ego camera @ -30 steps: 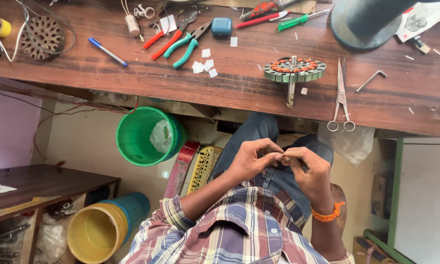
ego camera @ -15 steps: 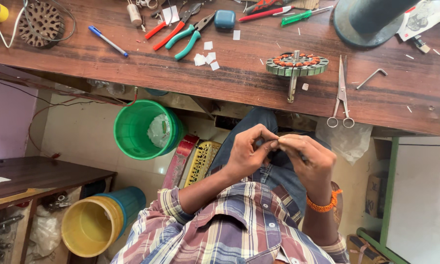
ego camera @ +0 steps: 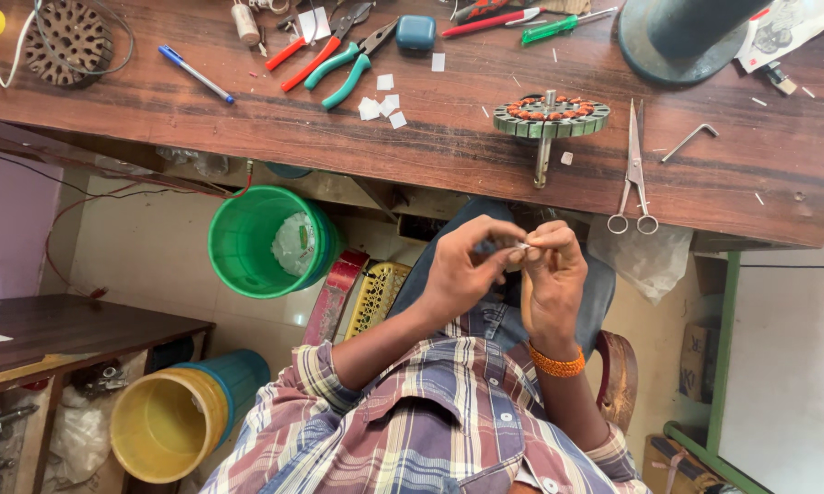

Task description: The person cuts small paper pieces with scissors, folds them by hand, and inserts them as insulators between the copper wire coils of a motor armature mounted on a shaft. They use a green-handled screwdriver to help seat the paper pieces between the coils and continue inserting folded pieces around the armature.

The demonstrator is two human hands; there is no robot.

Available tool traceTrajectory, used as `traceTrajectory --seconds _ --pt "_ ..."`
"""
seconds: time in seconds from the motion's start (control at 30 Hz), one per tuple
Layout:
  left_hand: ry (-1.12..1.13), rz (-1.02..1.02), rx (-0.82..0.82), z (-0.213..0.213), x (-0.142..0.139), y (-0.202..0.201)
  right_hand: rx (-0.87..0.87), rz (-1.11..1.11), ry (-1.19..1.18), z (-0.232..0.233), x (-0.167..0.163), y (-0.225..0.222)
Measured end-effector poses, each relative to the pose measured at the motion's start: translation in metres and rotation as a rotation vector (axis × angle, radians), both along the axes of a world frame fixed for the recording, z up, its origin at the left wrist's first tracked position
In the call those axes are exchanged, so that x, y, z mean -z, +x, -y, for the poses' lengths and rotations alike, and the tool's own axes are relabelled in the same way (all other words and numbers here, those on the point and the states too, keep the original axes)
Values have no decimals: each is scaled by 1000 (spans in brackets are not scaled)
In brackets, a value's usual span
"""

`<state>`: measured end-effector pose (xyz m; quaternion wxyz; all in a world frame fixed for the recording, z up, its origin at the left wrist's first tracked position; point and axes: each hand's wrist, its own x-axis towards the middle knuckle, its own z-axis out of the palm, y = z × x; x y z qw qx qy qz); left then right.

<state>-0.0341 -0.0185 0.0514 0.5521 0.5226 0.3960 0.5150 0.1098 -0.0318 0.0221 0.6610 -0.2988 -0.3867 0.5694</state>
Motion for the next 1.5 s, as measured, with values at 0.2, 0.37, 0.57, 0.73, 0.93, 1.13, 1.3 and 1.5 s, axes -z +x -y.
traceTrajectory --seconds 0.2,0.37,0.57,0.73,0.93,1.13,1.3,1.5 --pt "-187 291 81 0 17 13 -126 -94 30 -1 8 9" --pt "166 -253 -8 4 3 12 139 420 -28 6 10 23" --pt "284 -284 -25 -2 -21 8 226 418 19 6 5 17" --pt "561 -599 -27 -9 -20 -13 418 842 291 6 -10 12" --pt "507 -481 9 -12 -12 -18 356 840 202 7 -26 5" --pt "-30 -131 156 -8 -11 -18 298 981 426 3 -43 15" --pt "-97 -48 181 -5 -17 -20 261 993 503 -1 -54 17" --pt "198 -259 82 -3 -24 -26 268 964 488 1 -64 10"
